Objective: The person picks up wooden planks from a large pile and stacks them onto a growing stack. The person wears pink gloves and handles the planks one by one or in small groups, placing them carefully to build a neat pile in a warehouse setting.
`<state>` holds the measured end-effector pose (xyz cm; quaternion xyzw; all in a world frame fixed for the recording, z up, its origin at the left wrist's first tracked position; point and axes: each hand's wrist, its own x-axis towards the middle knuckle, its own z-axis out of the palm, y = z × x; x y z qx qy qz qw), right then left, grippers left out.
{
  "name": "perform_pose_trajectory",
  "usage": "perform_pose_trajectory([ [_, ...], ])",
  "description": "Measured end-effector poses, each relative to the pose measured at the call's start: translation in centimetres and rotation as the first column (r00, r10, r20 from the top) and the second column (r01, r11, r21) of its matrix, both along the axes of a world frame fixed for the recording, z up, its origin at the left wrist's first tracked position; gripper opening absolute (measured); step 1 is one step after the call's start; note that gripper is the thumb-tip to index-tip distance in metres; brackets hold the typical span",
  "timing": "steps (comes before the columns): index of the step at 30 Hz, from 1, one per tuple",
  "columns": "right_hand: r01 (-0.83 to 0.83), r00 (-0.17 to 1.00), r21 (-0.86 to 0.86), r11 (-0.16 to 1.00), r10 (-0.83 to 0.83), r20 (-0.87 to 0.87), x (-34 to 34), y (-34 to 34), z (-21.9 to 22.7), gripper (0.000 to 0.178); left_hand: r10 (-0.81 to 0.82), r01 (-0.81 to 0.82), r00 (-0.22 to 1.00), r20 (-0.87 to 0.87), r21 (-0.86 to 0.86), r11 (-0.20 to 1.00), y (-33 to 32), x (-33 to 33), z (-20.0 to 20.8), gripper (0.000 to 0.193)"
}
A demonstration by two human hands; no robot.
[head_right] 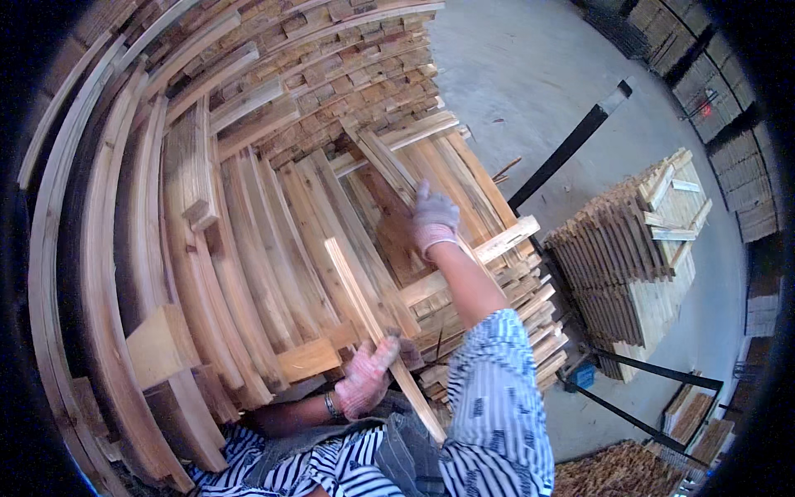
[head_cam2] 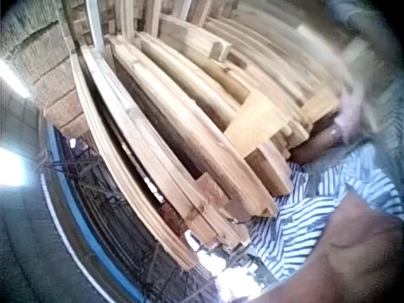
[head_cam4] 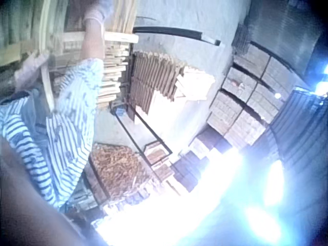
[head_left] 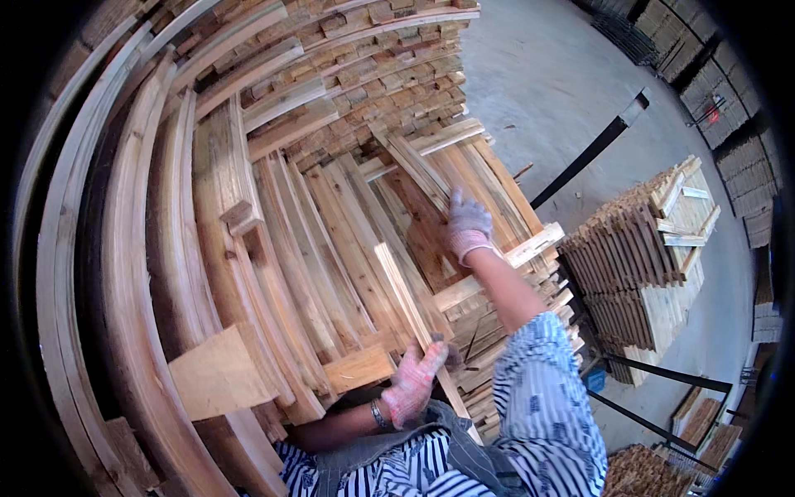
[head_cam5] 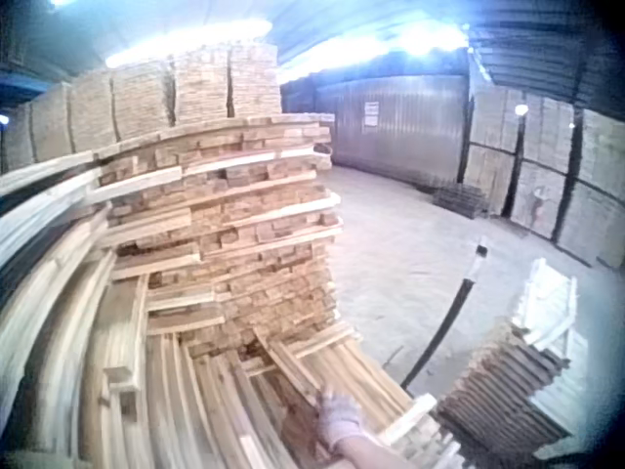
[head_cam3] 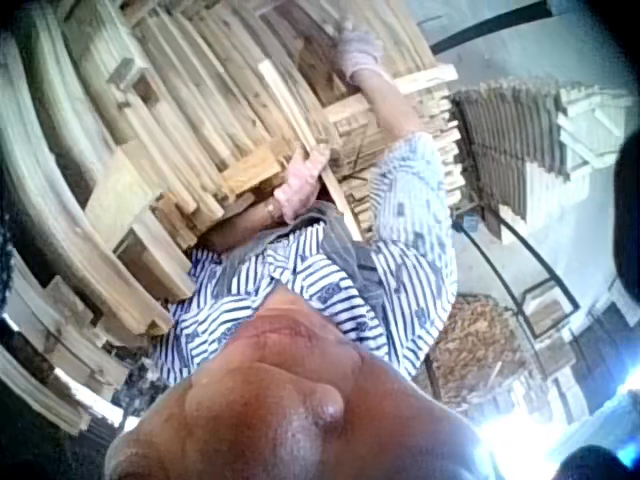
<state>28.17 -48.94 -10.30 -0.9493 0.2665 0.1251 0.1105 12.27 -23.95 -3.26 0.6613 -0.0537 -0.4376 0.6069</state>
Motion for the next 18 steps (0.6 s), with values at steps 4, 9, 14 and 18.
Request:
perform_pose_trajectory([
  [4, -0.061, 0.997, 0.398, 0.915, 0.039, 0.063, -0.7, -1.1, 0.9, 0.082, 0.156, -0.228, 0.908, -0.388, -0.146, 0.963, 1.9, -0.5, 0.0, 0.042],
  [9, -0.121, 0.992, 0.693, 0.710, 0.113, 0.057, -0.7, 2.5, -1.3, 0.081, 0.175, -0.280, 0.880, -0.441, -0.185, 0.942, 1.7, -0.8, 0.3, 0.047],
  [14, -0.135, 0.980, 0.647, 0.750, 0.004, 0.199, -0.2, 6.8, -2.3, 0.080, 0.369, -0.437, 0.855, -0.366, -0.125, 0.891, 1.0, 0.4, -1.0, 0.046],
  [18, -0.191, 0.975, 0.525, 0.829, 0.097, 0.201, 0.2, 7.0, -1.2, 0.086, 0.395, -0.460, 0.855, -0.335, -0.139, 0.877, -0.4, 0.8, -1.6, 0.042],
])
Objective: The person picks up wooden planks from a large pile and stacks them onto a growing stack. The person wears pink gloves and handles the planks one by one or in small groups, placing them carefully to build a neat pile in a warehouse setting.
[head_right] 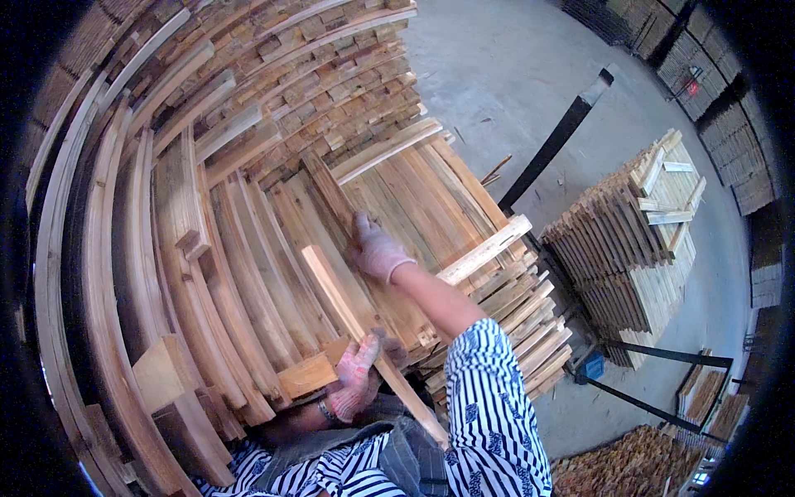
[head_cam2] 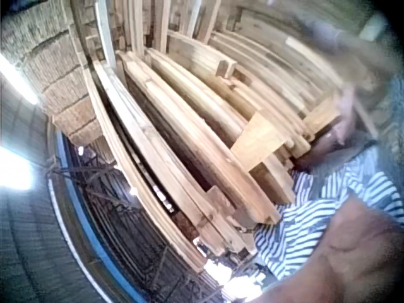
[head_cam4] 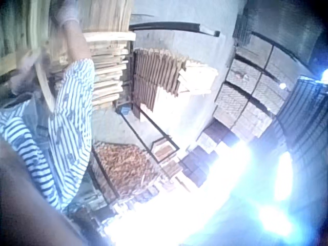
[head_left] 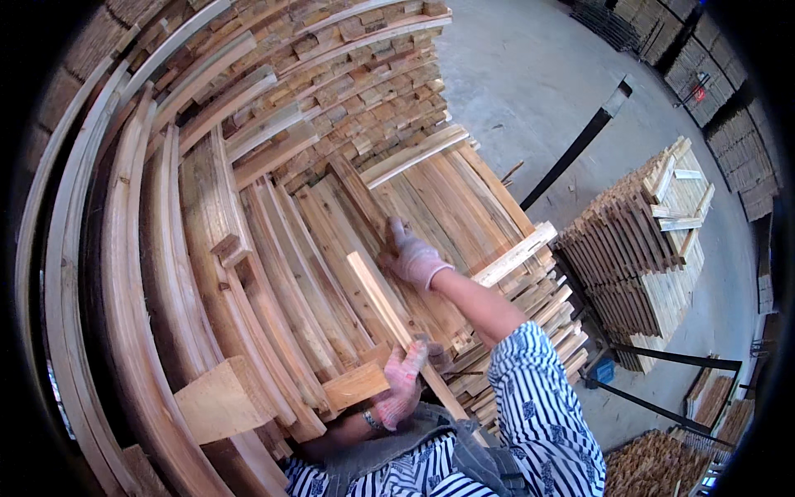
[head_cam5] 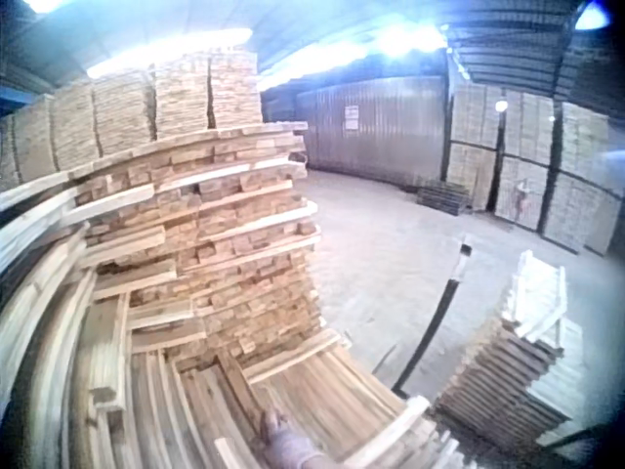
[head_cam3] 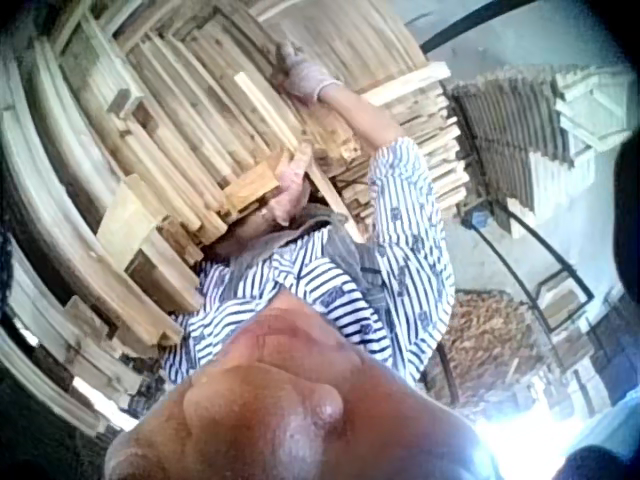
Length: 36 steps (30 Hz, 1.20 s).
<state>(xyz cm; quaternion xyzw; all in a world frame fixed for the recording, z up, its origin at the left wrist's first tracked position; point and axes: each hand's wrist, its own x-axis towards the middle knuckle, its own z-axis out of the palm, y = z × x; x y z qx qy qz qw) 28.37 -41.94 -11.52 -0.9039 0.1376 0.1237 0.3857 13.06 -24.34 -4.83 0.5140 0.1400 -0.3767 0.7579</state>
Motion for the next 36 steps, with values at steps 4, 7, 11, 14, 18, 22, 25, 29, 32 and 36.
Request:
perform_pose_trajectory([
  [4, 0.017, 0.996, -0.012, 1.000, -0.016, 0.087, -1.0, -5.0, 0.9, 0.084, 0.017, -0.020, 0.998, -0.065, -0.056, 0.998, -0.1, 0.1, -0.6, 0.037],
  [7, -0.042, 0.994, -0.224, 0.974, 0.063, 0.085, -1.0, -8.0, -1.2, 0.085, 0.028, -0.037, 0.989, -0.147, -0.057, 0.998, -0.2, 0.5, -0.6, 0.038],
  [11, 0.019, 0.996, -0.135, 0.991, -0.007, 0.085, -3.0, -2.8, -0.7, 0.082, 0.074, -0.080, 0.991, -0.113, -0.055, 0.995, -1.2, 1.2, 1.0, 0.032],
  [14, 0.037, 0.999, -0.191, 0.981, -0.031, 0.035, -3.4, -3.1, 4.8, 0.080, -0.082, 0.050, 0.978, 0.194, 0.165, 0.985, -0.6, 1.8, -3.8, 0.034],
  [18, 0.059, 0.996, 0.446, 0.893, -0.083, 0.035, -11.8, -0.5, 8.7, 0.072, 0.043, -0.060, 0.983, 0.176, 0.093, 0.994, -0.9, 1.5, -4.7, 0.036],
  [22, -0.120, 0.943, 0.107, 0.987, 0.079, 0.324, -19.9, 2.8, 7.6, 0.066, 0.196, -0.203, 0.976, -0.095, -0.080, 0.976, -3.4, 2.0, -2.4, 0.035],
  [25, 0.016, 1.000, 0.406, 0.914, -0.007, -0.025, -17.9, 1.1, 8.2, 0.064, 0.022, -0.024, 0.999, 0.025, 0.062, 0.998, -2.6, 2.9, -2.4, 0.044],
  [29, 0.070, 0.992, -0.045, 0.997, -0.065, 0.107, -12.2, -0.8, 8.2, 0.059, -0.054, 0.058, 0.992, 0.116, -0.033, 0.998, -0.5, 1.1, -3.1, 0.053],
  [32, 0.200, 0.978, -0.152, 0.968, -0.188, 0.090, -5.9, -1.7, 8.0, 0.054, -0.134, 0.149, 0.983, 0.124, -0.118, 0.982, 1.3, 0.0, -3.0, 0.057],
  [36, 0.208, 0.976, -0.341, 0.917, -0.173, 0.130, -1.1, -0.4, 1.8, 0.048, -0.375, 0.370, 0.922, 0.098, 0.065, 0.927, 1.5, -2.3, -1.4, 0.052],
])
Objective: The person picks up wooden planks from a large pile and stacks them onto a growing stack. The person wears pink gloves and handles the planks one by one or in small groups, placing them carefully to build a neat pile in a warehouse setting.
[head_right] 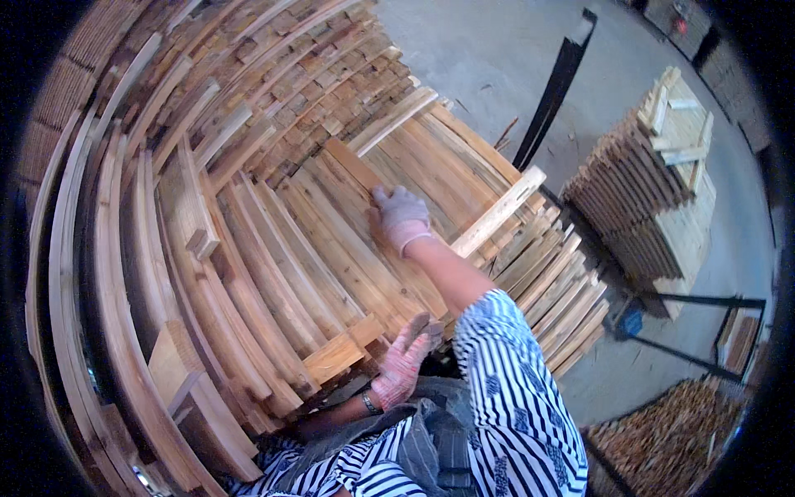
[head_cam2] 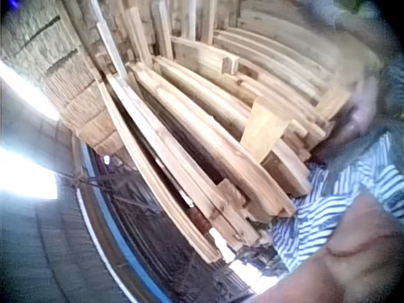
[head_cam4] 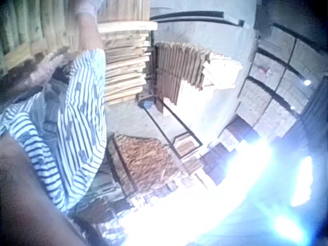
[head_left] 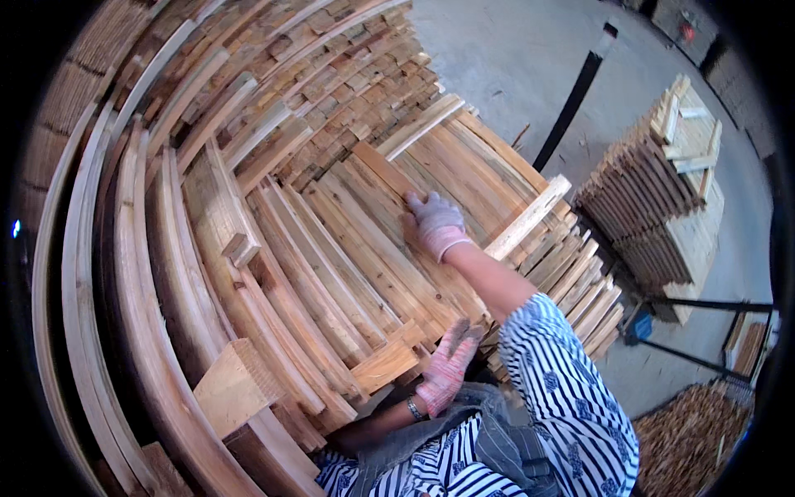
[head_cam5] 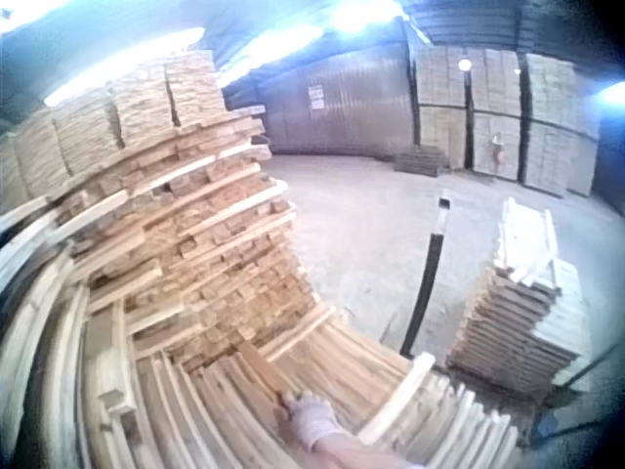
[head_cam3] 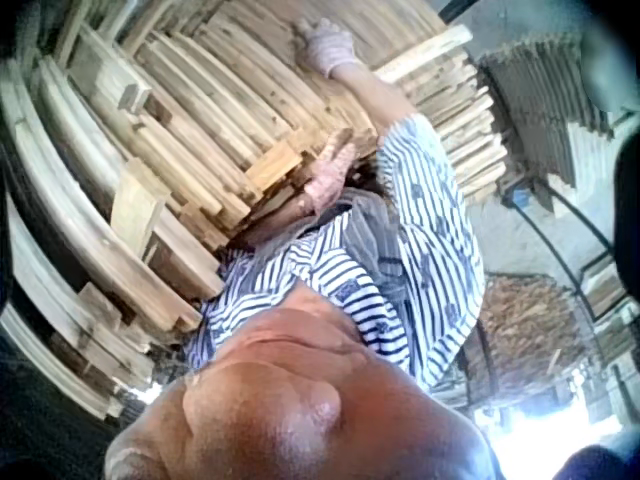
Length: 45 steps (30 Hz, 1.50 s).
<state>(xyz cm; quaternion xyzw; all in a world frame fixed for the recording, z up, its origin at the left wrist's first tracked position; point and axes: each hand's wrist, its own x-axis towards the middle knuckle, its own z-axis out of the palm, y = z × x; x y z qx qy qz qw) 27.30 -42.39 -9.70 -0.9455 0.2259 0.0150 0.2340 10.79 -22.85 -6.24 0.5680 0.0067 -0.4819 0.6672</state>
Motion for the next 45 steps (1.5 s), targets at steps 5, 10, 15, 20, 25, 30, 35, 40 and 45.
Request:
perform_pose_trajectory([
  [5, -0.074, 0.995, 0.206, 0.976, 0.058, 0.082, -1.8, 0.0, -1.4, 0.033, -0.019, 0.014, 0.992, -0.123, -0.045, 0.999, 1.9, 0.0, -0.7, 0.046],
  [10, -0.088, 0.991, 0.179, 0.980, 0.069, 0.113, -1.1, 2.5, 0.6, 0.051, 0.026, -0.114, 0.921, -0.390, -0.206, 0.972, 6.1, 1.3, -5.9, 0.048],
  [15, 0.135, 0.827, 0.229, 0.964, -0.237, 0.510, -12.7, 2.3, 3.7, 0.046, -0.144, 0.177, 0.945, -0.295, 0.087, 0.980, 4.0, -1.7, -3.6, 0.048],
  [20, 0.721, 0.494, 0.420, 0.551, -0.834, 0.246, -30.9, 8.4, -7.6, 0.042, -0.146, 0.316, 0.846, -0.512, 0.262, 0.912, 5.4, -4.9, -11.2, 0.048],
  [25, 0.778, 0.608, 0.574, 0.256, -0.539, -0.583, -48.5, 16.4, -16.1, 0.053, -0.233, 0.498, 0.754, -0.614, 0.304, 0.812, 5.2, -6.7, -22.7, 0.045],
  [30, 0.910, 0.246, 0.412, -0.051, -0.733, -0.635, -53.2, 14.1, -21.7, 0.057, -0.474, 0.709, 0.618, -0.627, 0.184, 0.681, 3.4, -9.1, -31.7, 0.052],
  [35, 0.908, 0.247, 0.409, 0.095, -0.909, -0.336, -50.6, 7.3, -27.6, 0.070, 0.195, 0.328, 0.760, -0.620, 0.625, 0.708, 1.7, -12.5, -39.5, 0.082],
  [40, 0.945, 0.190, 0.296, 0.139, -0.971, -0.148, -44.7, 2.4, -33.4, 0.094, 0.096, 0.171, 0.839, -0.535, 0.428, 0.888, -0.5, -16.8, -39.7, 0.077],
  [45, 0.955, 0.180, 0.283, 0.085, -0.927, -0.329, -40.9, 2.6, -32.0, 0.113, 0.217, 0.026, 0.779, -0.588, 0.377, 0.926, -1.6, -19.3, -38.6, 0.065],
])
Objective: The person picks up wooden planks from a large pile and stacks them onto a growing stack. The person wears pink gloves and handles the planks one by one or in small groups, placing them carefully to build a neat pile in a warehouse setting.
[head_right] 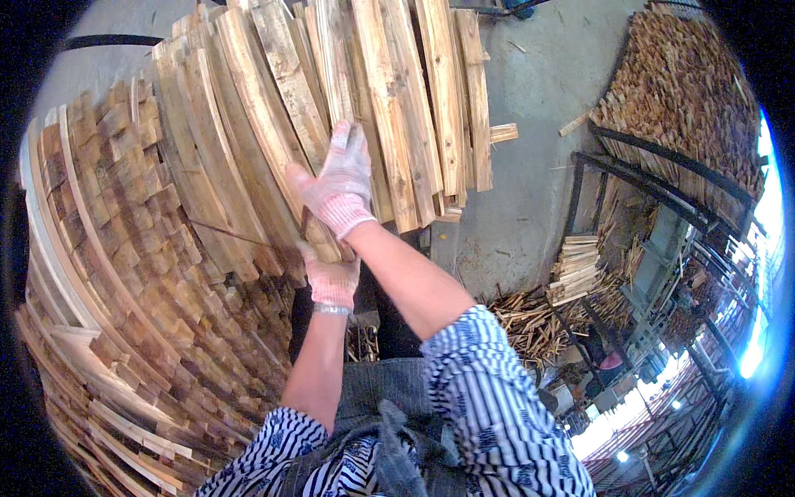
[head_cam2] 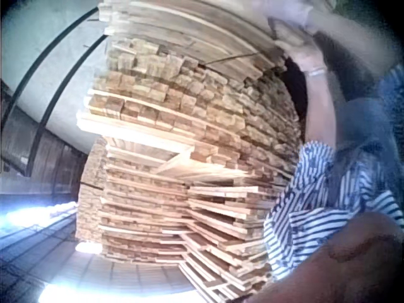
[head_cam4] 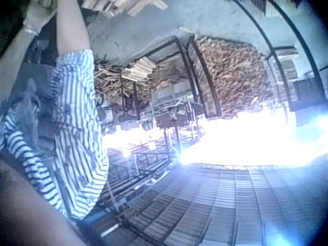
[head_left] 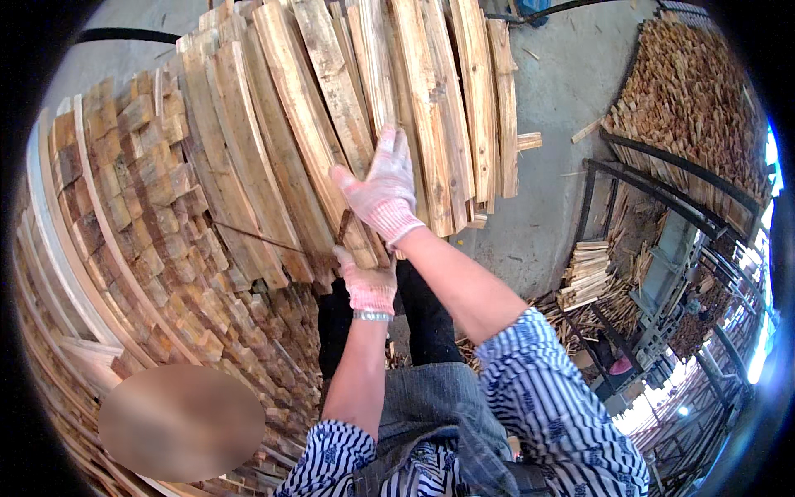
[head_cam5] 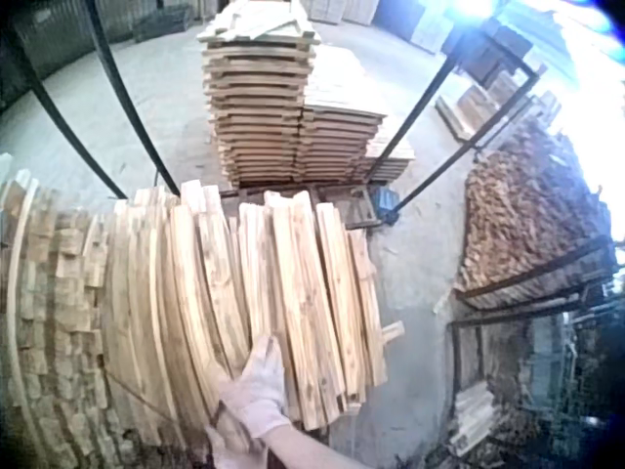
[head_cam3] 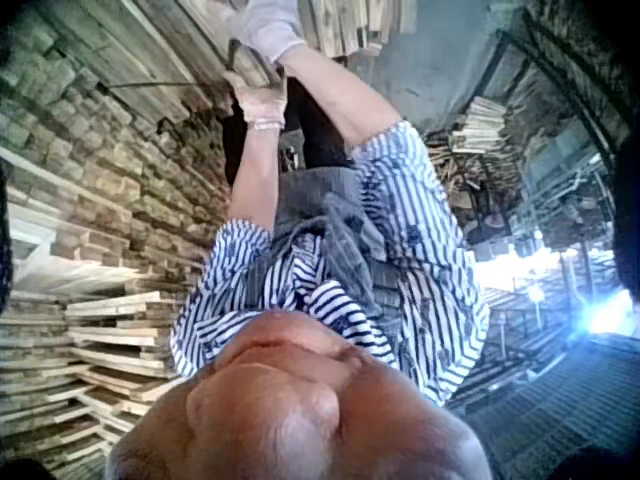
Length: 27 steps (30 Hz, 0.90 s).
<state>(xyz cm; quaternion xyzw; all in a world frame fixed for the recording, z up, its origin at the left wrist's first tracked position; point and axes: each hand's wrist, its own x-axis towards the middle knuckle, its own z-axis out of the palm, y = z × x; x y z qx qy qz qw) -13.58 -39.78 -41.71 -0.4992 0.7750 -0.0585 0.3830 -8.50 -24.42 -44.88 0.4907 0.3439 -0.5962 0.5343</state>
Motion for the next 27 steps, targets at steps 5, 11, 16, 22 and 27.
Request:
perform_pose_trajectory([
  [5, 0.123, 0.989, 0.032, 0.992, -0.125, 0.077, -2.1, -0.6, 0.0, 0.116, -0.233, 0.235, 0.966, 0.108, -0.003, 0.972, -0.2, -1.0, -1.0, 0.070],
  [11, 0.150, 0.967, 0.184, 0.971, -0.183, 0.176, -2.7, -2.1, 0.0, 0.111, 0.023, -0.018, 0.994, -0.102, 0.051, 0.999, -2.2, -1.5, 1.1, 0.064],
  [16, 0.105, 0.928, 0.268, 0.958, -0.191, 0.319, -6.1, -3.3, -0.2, 0.112, -0.117, 0.113, 0.993, -0.029, -0.119, 0.986, -1.5, -2.6, 3.9, 0.063],
  [22, 0.081, 0.987, 0.204, 0.976, -0.108, 0.122, -3.1, -2.3, 0.4, 0.110, -0.122, 0.124, 0.989, 0.084, -0.020, 0.992, -2.6, -2.9, 0.6, 0.068],
  [27, 0.040, 0.952, 0.242, 0.970, -0.110, 0.285, -6.5, -3.7, 1.8, 0.108, -0.357, 0.373, 0.914, 0.192, -0.050, 0.927, -1.2, -4.3, 3.7, 0.065],
])
